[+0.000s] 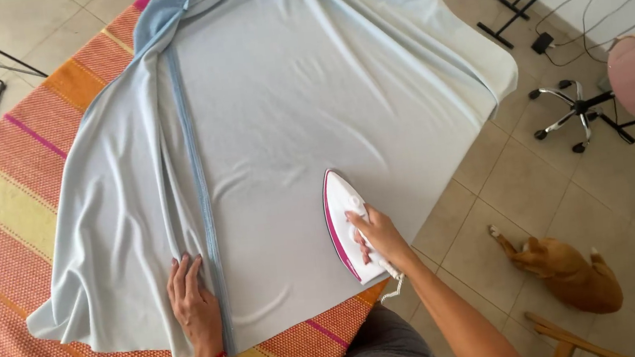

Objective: Ironing a large light blue garment on an ironing board using a steam iron and a spray bottle.

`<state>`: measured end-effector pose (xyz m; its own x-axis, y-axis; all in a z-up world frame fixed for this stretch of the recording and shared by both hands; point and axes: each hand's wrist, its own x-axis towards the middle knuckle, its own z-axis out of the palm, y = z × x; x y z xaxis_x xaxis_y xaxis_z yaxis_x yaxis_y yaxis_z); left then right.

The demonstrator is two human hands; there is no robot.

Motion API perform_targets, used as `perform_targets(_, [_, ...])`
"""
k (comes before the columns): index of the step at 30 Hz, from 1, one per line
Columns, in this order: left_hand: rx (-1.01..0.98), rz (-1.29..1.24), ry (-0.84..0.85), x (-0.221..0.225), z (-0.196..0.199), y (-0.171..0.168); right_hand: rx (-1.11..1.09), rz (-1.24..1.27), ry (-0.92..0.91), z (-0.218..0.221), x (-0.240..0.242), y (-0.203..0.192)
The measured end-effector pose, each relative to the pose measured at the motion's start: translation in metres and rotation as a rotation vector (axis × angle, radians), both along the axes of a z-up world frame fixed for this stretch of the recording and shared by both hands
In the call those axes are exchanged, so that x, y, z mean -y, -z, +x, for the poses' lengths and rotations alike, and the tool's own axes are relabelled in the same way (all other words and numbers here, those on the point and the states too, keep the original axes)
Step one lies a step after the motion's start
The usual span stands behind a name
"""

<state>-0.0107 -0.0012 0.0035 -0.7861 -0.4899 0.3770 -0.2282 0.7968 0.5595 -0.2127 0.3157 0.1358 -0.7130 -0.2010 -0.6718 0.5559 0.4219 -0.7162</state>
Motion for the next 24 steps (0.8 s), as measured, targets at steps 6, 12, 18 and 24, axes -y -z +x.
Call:
perform_targets(6, [0.026,-0.011,-0.018,-0.006,0.006,0.001,0.005,0.013,0.027,-0.039,0.006,-0.013])
perform_targets(12, [0.054,0.002,-0.048,-0.004,0.005,0.010,-0.041,0.042,-0.033,-0.038,-0.025,-0.009])
perform_targets(18, [0.029,-0.059,-0.133,-0.030,-0.034,0.007,-0.104,0.134,-0.105,-0.085,-0.029,-0.016])
perform_targets(24, [0.054,-0.059,-0.124,-0.025,-0.096,-0.009,-0.123,0.107,-0.185,-0.105,-0.023,0.026])
